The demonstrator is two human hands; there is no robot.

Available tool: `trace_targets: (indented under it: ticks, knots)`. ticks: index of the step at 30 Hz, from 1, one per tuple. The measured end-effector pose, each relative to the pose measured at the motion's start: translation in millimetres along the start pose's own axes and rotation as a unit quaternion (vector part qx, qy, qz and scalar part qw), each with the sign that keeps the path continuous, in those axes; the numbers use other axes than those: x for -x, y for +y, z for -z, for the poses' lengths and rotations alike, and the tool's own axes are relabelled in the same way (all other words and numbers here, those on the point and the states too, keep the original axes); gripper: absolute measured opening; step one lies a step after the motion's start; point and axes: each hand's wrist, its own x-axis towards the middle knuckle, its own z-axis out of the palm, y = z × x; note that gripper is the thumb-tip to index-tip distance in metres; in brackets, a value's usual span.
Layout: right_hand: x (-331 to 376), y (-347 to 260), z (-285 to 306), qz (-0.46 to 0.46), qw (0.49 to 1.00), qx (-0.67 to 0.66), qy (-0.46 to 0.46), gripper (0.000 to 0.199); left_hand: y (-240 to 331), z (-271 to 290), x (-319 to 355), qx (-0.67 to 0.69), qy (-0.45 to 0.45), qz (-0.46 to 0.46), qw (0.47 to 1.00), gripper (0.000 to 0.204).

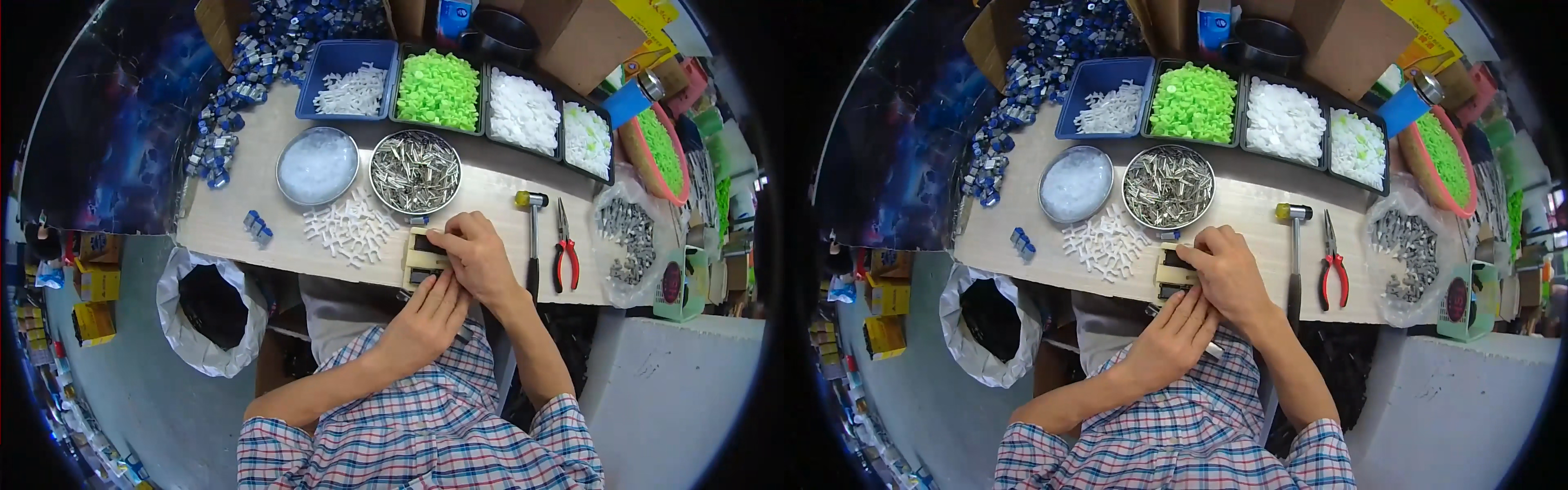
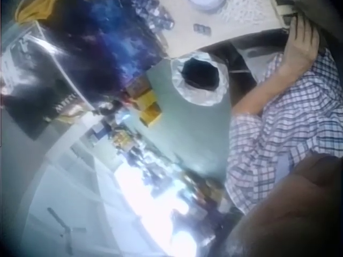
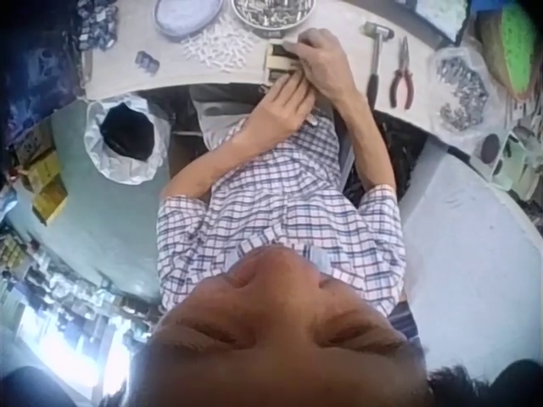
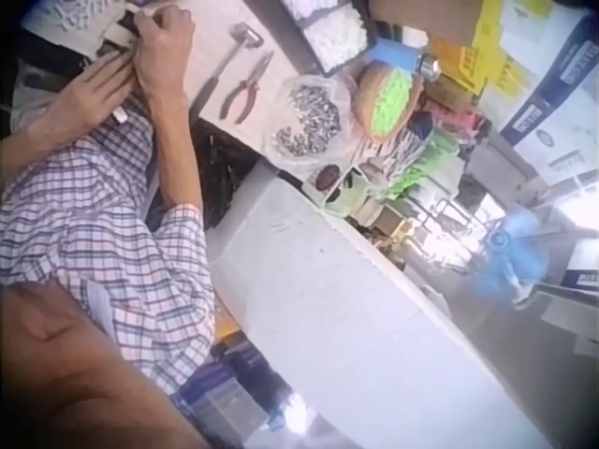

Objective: Assembling small mechanical components using a wooden jig, a small hammer, and various plastic and metal parts at a workbench.

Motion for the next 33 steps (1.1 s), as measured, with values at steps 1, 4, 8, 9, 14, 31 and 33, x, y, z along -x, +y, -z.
trace_targets:
  ticks: [1, 4, 8, 9, 14, 31, 33]
  knots:
    - [-0.4, -2.0, 4.9, 0.002, 1.000, -0.013, 0.020, 0.030, 0.8, 2.0, -2.3, 0.006, -0.017, 0.006, 1.000, 0.045]
    - [5.2, -15.2, 21.8, -0.043, 0.994, -0.078, 0.061, 0.027, 0.1, 2.7, 2.1, 0.001, -0.041, 0.024, 0.999, 0.051]
    - [42.0, -26.4, 55.2, -0.134, 0.977, -0.165, 0.032, 0.021, 5.7, -5.6, 5.2, -0.002, -0.043, 0.039, 0.998, 0.058]
    - [52.8, -33.5, 56.3, -0.132, 0.976, -0.168, 0.030, 0.021, 6.1, -8.1, 7.1, -0.004, -0.044, 0.042, 0.998, 0.058]
    - [97.0, -68.2, 36.9, -0.270, 0.943, -0.191, -0.037, 0.023, 10.8, -17.6, 11.6, 0.050, -0.011, 0.073, 0.996, 0.061]
    - [18.6, 32.0, 32.5, -0.157, 0.971, 0.109, 0.146, 0.019, -165.2, 44.1, 105.9, -0.013, 0.188, 0.438, 0.879, 0.047]
    - [8.5, 19.9, 29.8, -0.144, 0.969, 0.148, 0.135, 0.018, -154.2, 53.3, 102.7, -0.023, 0.168, 0.428, 0.888, 0.048]
